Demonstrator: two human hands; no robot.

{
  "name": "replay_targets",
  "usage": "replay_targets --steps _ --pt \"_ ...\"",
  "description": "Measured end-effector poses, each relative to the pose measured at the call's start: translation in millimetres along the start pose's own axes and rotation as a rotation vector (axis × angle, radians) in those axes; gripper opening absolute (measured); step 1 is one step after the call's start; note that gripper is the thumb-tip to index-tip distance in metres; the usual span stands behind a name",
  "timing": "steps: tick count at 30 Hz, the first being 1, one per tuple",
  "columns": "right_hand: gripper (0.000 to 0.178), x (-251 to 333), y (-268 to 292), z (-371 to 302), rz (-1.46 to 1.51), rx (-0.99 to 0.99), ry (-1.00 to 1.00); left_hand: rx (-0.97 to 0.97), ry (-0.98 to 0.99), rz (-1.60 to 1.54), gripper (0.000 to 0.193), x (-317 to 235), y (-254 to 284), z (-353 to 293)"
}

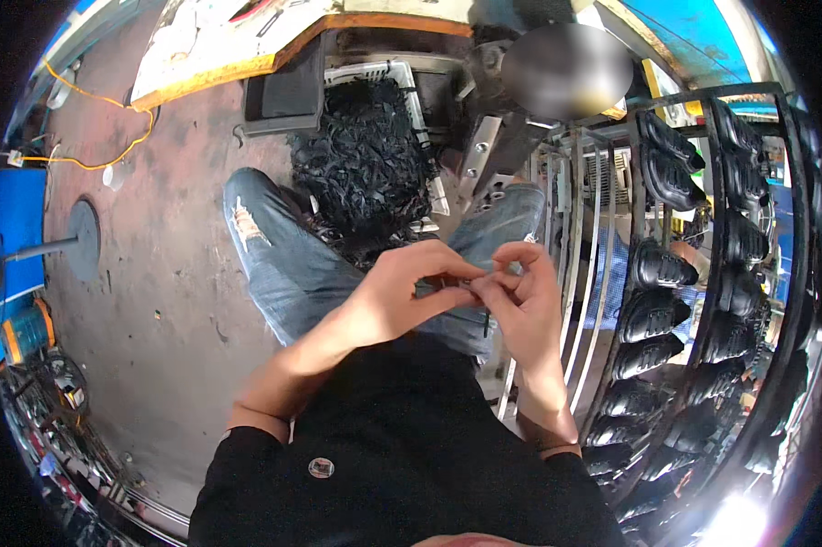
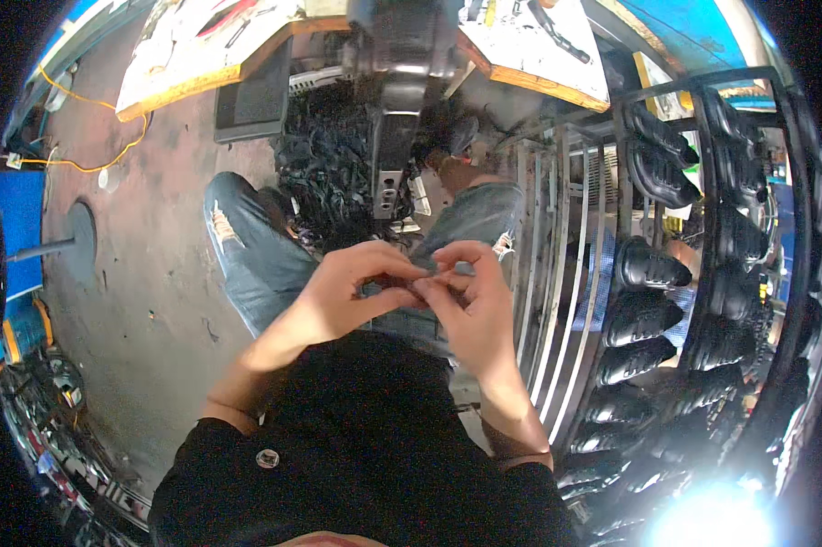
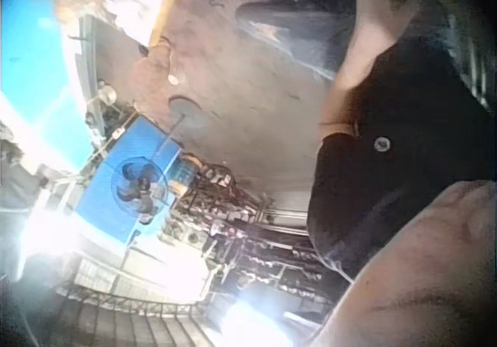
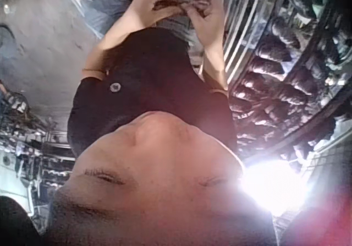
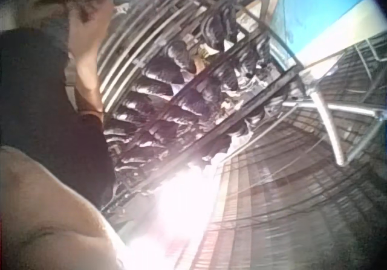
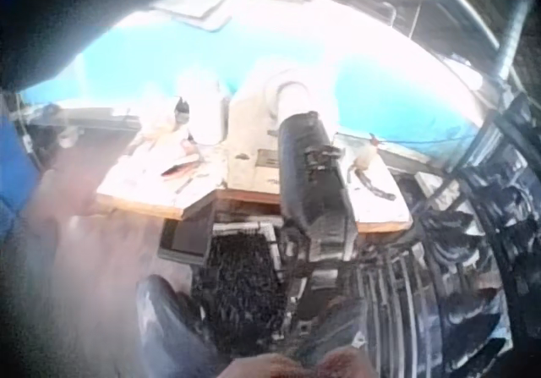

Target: Replacing a small component on a shoe manufacturing machine and checking finished shoes.

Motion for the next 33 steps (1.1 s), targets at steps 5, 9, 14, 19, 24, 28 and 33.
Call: replay_targets --steps 5,9,14,19,24,28,33 --pt "0.038 -7 -2 -7 -0.070 0.038 0.023 0.104 0.168 -0.109 0.019 2 3 -4" --pt "0.039 3 -12 -7 0.009 0.025 0.042 -0.032 0.311 -0.429 0.016 14 -5 -15" --pt "0.018 -2 -5 -7 0.095 0.101 -0.092 -0.184 0.166 -0.377 0.017 3 -3 -14" --pt "0.025 20 -7 -8 0.162 0.222 -0.109 -0.229 -0.033 -0.300 0.017 -8 -8 -6" --pt "0.023 51 0 3 -0.103 0.244 -0.022 -0.479 0.115 -0.574 0.008 -14 -20 9" --pt "0.017 95 -9 6 -0.447 0.156 0.135 -0.449 0.088 -0.451 0.013 -21 -17 20" --pt "0.009 128 -19 10 -0.764 0.266 0.521 -0.512 0.043 -0.374 0.017 -21 -15 28"
Point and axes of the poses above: each hand's wrist, its own z-axis towards the middle knuckle, its own y-axis out of the back of the hand, x = y × z, the point moved 3 cm from there along z, towards the middle knuckle, and after that the axes turned 7 degrees about z, right-handed, at the moved point
